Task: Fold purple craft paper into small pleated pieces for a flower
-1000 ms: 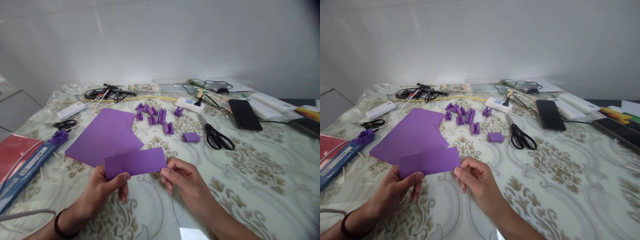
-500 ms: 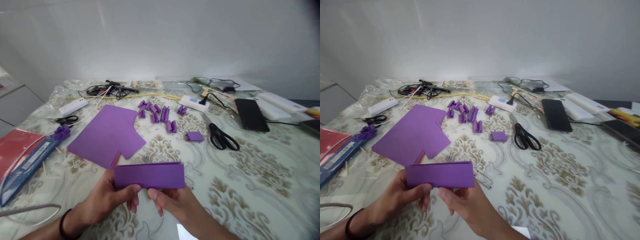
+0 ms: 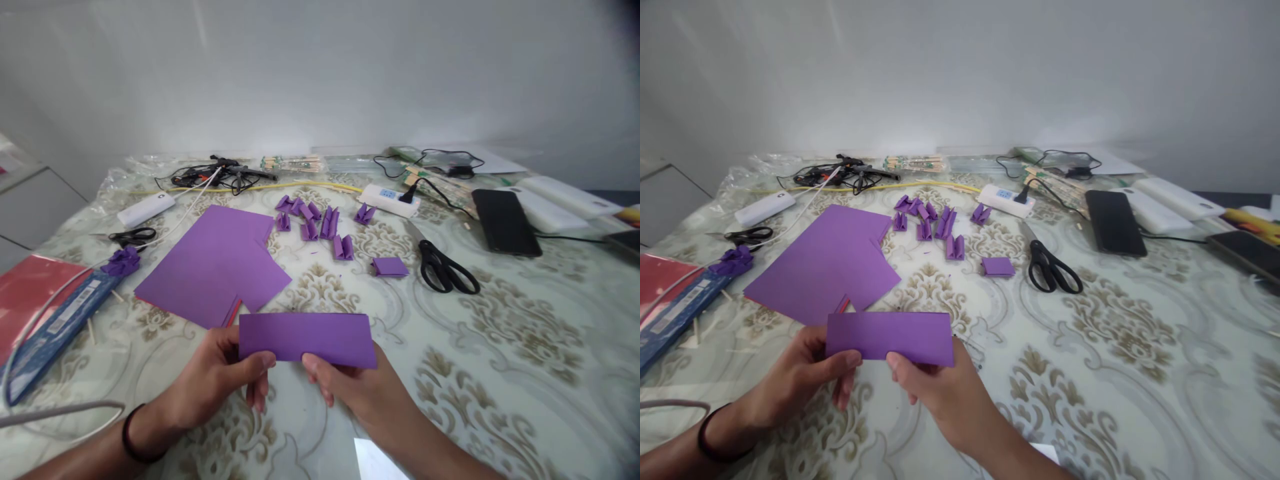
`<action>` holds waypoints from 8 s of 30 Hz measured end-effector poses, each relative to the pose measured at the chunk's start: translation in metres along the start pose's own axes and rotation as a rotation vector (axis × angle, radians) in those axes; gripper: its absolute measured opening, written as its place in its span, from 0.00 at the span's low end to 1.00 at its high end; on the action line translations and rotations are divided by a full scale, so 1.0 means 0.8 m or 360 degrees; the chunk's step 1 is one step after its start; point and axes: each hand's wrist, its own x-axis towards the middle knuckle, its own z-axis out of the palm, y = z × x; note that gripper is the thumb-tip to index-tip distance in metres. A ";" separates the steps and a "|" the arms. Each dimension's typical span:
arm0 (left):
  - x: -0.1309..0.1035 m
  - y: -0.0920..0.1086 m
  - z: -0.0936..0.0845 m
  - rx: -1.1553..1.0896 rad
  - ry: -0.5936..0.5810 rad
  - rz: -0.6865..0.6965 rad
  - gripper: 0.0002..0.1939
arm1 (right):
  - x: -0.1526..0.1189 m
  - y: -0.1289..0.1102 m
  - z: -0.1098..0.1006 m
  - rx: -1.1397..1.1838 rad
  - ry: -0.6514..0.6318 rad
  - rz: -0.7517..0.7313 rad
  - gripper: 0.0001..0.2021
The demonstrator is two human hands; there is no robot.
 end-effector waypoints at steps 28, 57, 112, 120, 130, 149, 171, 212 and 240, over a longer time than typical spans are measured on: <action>0.000 -0.006 0.004 0.0242 -0.0086 -0.0074 0.19 | -0.002 -0.002 0.015 0.0015 -0.0261 0.0035 0.12; 0.003 0.004 -0.019 0.0399 0.0213 0.0247 0.22 | 0.018 -0.027 -0.027 0.0070 0.0101 -0.0314 0.17; -0.004 -0.004 0.009 0.0386 -0.0072 0.0031 0.22 | 0.000 -0.010 -0.008 -0.0162 -0.0322 -0.0227 0.09; 0.001 -0.003 0.002 0.0496 0.0056 -0.0040 0.25 | 0.001 -0.008 -0.009 -0.0258 -0.0249 -0.0211 0.13; 0.005 -0.014 -0.003 0.0172 0.0153 0.0123 0.25 | 0.000 -0.015 -0.011 -0.0224 -0.0115 -0.0136 0.12; 0.001 -0.004 0.001 0.0144 0.0153 0.0202 0.13 | -0.004 -0.008 -0.010 -0.0043 -0.0156 -0.0084 0.16; -0.006 0.004 0.008 0.0546 -0.0088 0.0242 0.15 | -0.016 -0.026 0.009 -0.0187 -0.0274 -0.0056 0.09; 0.005 -0.011 -0.021 0.0398 0.0371 0.0286 0.20 | 0.018 -0.032 -0.026 -0.0171 0.0068 -0.0344 0.10; 0.000 -0.013 -0.006 0.0192 0.0128 0.0218 0.21 | -0.005 -0.011 -0.006 -0.0169 -0.0140 -0.0151 0.11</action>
